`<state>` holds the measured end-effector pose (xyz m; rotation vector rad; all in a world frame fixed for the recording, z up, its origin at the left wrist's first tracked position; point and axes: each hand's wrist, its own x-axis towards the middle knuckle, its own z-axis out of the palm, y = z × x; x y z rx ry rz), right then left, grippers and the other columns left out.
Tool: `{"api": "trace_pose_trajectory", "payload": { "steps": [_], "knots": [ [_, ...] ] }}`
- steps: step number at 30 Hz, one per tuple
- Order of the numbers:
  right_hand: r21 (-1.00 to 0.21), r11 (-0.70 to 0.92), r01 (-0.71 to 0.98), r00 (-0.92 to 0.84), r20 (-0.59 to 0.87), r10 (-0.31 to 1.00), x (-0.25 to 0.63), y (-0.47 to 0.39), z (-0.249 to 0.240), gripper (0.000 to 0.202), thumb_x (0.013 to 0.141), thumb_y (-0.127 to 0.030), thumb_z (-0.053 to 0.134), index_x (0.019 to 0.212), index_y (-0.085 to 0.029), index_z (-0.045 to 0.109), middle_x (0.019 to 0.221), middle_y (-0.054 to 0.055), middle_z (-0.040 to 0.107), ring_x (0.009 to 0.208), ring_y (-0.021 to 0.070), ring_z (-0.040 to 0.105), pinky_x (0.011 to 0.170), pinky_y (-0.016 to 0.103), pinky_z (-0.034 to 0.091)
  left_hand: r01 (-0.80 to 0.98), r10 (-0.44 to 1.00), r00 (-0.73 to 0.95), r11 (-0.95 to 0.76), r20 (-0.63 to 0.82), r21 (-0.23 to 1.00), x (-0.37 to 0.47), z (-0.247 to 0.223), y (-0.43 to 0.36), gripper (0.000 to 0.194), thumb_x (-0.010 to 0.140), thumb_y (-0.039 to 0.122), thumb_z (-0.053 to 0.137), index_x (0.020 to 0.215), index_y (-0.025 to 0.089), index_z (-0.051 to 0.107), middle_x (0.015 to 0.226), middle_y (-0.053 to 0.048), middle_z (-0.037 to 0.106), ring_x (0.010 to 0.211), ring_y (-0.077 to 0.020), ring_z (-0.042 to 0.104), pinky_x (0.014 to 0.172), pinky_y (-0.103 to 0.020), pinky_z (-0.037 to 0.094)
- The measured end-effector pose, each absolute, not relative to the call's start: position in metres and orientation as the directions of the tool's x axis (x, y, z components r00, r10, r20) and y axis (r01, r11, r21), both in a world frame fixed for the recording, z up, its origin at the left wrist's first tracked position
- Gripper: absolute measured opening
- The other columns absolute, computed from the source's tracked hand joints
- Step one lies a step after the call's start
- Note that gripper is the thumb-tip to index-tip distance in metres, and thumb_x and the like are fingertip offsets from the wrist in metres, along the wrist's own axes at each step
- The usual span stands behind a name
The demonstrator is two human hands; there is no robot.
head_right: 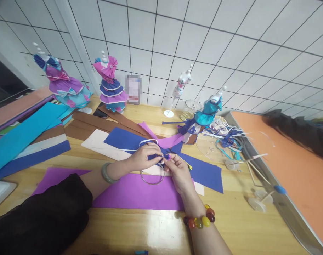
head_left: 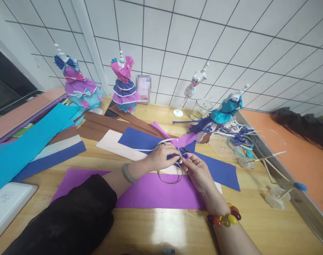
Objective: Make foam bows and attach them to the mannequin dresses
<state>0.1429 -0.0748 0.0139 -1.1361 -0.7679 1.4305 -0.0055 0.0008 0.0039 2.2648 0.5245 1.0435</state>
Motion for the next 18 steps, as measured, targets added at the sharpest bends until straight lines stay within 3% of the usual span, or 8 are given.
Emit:
{"api": "trace_pose_trajectory", "payload": {
  "steps": [9,18],
  "knots": [
    [-0.911,-0.199,-0.360,0.041,-0.229,0.973,0.1436,-0.0746,0.0154,0.016,0.068,-0.026,0.068,0.075,-0.019,0.055,0.057,-0.006,0.048,0.046,0.0053,0.036,0.048,0.019,0.027,0.107,0.526,0.663,-0.770,0.532,0.628,-0.0062,0.0025,0.0019,0.018,0.080,0.021,0.046,0.084,0.015,0.063,0.082,-0.006,0.063,0.084,-0.0147,0.055,0.082,-0.029,0.040],
    [-0.970,-0.207,-0.125,0.147,-0.225,0.963,0.1416,-0.0744,0.0178,0.028,0.063,-0.032,0.071,0.084,-0.018,0.061,0.055,-0.005,0.048,0.049,0.0070,0.040,0.048,0.019,0.033,0.123,0.624,0.645,-0.654,0.441,0.746,-0.0060,0.0041,-0.0009,0.012,0.075,0.017,0.048,0.075,0.015,0.060,0.076,-0.003,0.061,0.075,-0.0121,0.053,0.074,-0.024,0.040]
  ]
}}
